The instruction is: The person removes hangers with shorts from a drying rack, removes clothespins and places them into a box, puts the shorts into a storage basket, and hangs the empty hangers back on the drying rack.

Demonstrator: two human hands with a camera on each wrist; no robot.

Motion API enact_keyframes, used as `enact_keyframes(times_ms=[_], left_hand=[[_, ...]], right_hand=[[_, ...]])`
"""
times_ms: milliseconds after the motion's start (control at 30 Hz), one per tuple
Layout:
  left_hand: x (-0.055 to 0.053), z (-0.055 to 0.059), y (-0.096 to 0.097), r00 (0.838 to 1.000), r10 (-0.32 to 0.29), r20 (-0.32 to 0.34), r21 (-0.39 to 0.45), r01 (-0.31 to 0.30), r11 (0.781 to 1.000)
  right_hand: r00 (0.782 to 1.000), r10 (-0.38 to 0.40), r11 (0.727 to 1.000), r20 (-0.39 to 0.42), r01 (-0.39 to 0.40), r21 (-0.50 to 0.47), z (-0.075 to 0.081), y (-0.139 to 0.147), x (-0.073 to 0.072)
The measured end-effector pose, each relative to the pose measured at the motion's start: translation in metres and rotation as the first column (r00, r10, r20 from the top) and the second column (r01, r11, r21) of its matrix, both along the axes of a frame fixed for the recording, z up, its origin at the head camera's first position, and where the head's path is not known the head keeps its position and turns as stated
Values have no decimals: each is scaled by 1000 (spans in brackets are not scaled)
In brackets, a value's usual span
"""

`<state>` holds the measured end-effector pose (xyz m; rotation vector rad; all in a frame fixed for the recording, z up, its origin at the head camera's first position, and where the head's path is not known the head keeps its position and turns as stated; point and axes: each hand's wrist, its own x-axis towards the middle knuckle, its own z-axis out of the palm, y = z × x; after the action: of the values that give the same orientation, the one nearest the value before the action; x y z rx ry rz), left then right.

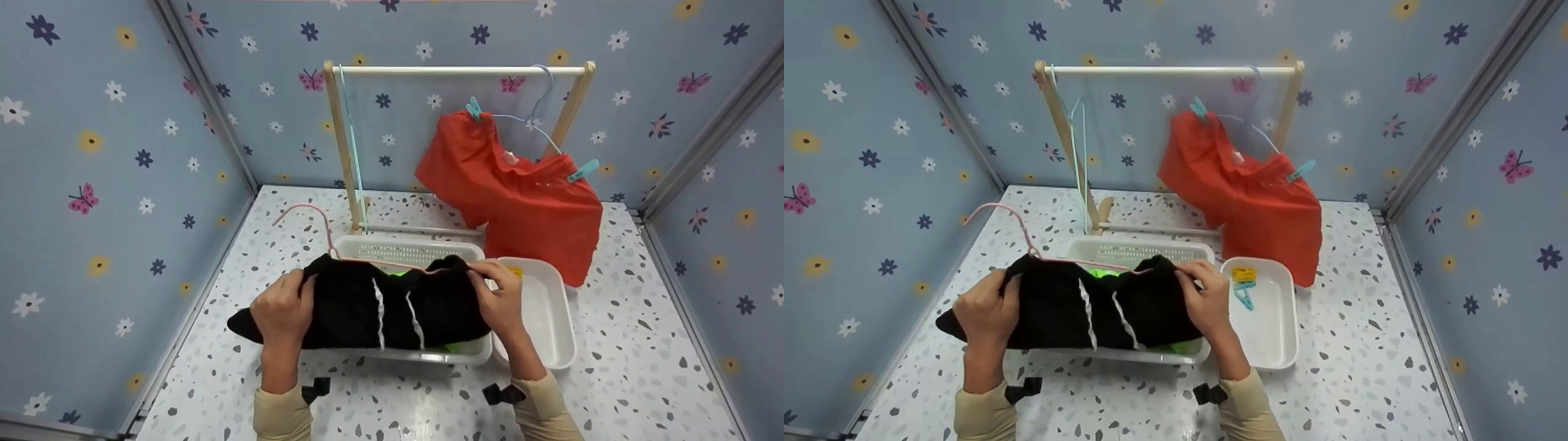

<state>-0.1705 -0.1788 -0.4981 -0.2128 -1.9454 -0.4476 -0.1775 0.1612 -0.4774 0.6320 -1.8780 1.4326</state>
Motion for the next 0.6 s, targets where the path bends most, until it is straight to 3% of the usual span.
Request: enact_keyframes(times_ms=[600], left_hand=[[1, 6, -9, 999, 53, -8, 61, -52, 997]], right_hand=[[991, -95, 993, 89, 101, -59, -7, 1, -4]])
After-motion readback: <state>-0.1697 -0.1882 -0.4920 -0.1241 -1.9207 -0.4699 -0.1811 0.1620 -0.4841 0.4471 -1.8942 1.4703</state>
